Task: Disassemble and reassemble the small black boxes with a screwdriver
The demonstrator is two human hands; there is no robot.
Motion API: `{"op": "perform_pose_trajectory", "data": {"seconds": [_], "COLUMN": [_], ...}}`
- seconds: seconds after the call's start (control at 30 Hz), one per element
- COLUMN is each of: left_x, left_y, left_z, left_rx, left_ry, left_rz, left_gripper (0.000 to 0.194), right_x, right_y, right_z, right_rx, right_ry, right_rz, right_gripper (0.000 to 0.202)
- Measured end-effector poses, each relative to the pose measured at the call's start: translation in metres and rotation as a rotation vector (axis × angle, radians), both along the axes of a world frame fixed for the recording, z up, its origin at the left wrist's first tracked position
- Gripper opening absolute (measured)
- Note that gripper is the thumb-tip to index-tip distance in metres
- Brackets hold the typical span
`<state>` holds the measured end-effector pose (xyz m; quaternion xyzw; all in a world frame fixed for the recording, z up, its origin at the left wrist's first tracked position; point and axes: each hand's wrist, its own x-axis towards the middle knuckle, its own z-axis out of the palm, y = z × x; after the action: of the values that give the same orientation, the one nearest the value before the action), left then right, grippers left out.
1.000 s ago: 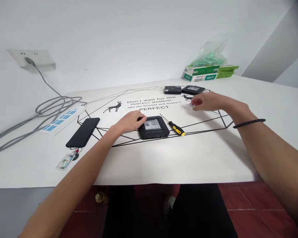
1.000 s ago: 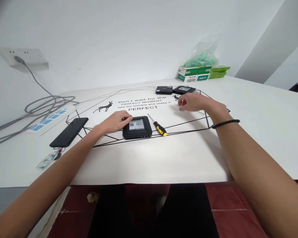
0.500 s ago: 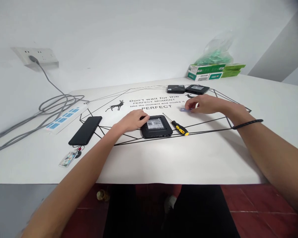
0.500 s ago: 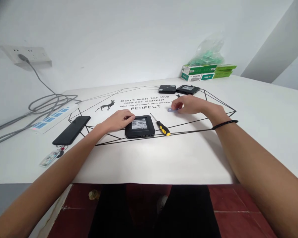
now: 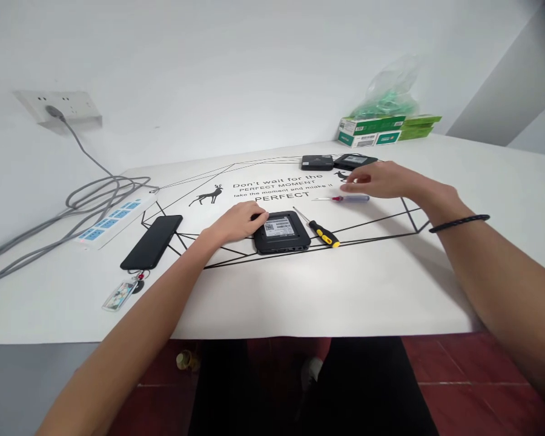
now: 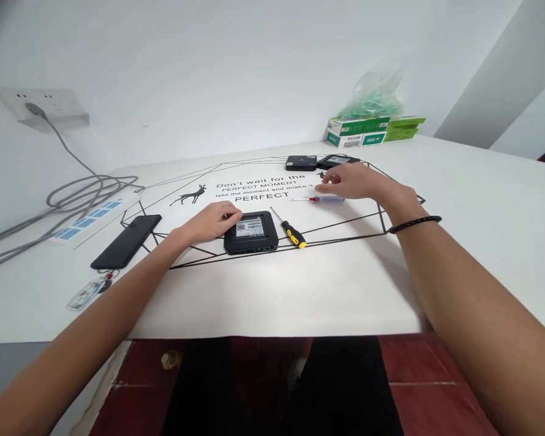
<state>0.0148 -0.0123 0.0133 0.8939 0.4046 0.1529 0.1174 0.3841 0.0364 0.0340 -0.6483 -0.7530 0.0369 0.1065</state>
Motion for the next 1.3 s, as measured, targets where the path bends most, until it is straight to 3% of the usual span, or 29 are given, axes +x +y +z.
{"op": "perform_pose_trajectory", "data": {"seconds": [0.13, 0.3, 0.47, 0.57, 0.67, 0.77, 0.83, 0.97, 1.07, 1.17, 1.3], "left_x": [-0.001, -0.001, 0.0, -0.001, -0.001, -0.001, -0.001, -0.001, -0.001, -0.001, 0.0], "left_y": [0.001, 0.001, 0.001, 0.001, 0.001, 0.001, 0.001, 0.001, 0.001, 0.0, -0.001], "left_z": [0.0, -0.001, 0.0, 0.0, 0.0, 0.0, 0.0, -0.001, -0.001, 0.0, 0.0], "left_rx": [0.0, 0.0, 0.007, 0.004, 0.0, 0.001, 0.003, 0.004, 0.002, -0.002, 0.003], "left_ry": [0.005, 0.015, 0.017, 0.018, 0.017, 0.015, 0.016, 0.011, 0.009, 0.016, 0.017], "left_rz": [0.005, 0.008, 0.011, 0.012, 0.012, 0.014, 0.012, 0.005, 0.01, 0.012, 0.006], "left_gripper": [0.039, 0.04, 0.04, 0.039, 0.038, 0.038, 0.039, 0.039, 0.039, 0.04, 0.04], "right_x": [-0.012, -0.003, -0.003, -0.008, -0.011, -0.008, -0.006, -0.004, -0.005, -0.004, 0.004], "right_y": [0.004, 0.018, 0.021, 0.017, 0.012, 0.006, 0.004, 0.001, -0.006, -0.018, -0.02], "right_z": [-0.008, -0.022, -0.024, -0.02, -0.013, -0.005, -0.002, -0.002, 0.001, 0.009, 0.01], "right_rx": [-0.135, -0.098, -0.068, -0.088, -0.108, 0.02, 0.032, -0.187, -0.27, -0.381, -0.44], "right_ry": [-0.036, -0.14, -0.187, -0.157, -0.102, -0.062, -0.058, -0.04, 0.015, 0.006, -0.038], "right_rz": [0.2, 0.179, 0.179, 0.078, -0.12, -0.202, -0.145, 0.132, 0.244, 0.295, 0.268], "right_gripper": [0.039, 0.02, 0.014, 0.013, 0.031, 0.039, 0.037, 0.039, 0.045, 0.045, 0.022]}}
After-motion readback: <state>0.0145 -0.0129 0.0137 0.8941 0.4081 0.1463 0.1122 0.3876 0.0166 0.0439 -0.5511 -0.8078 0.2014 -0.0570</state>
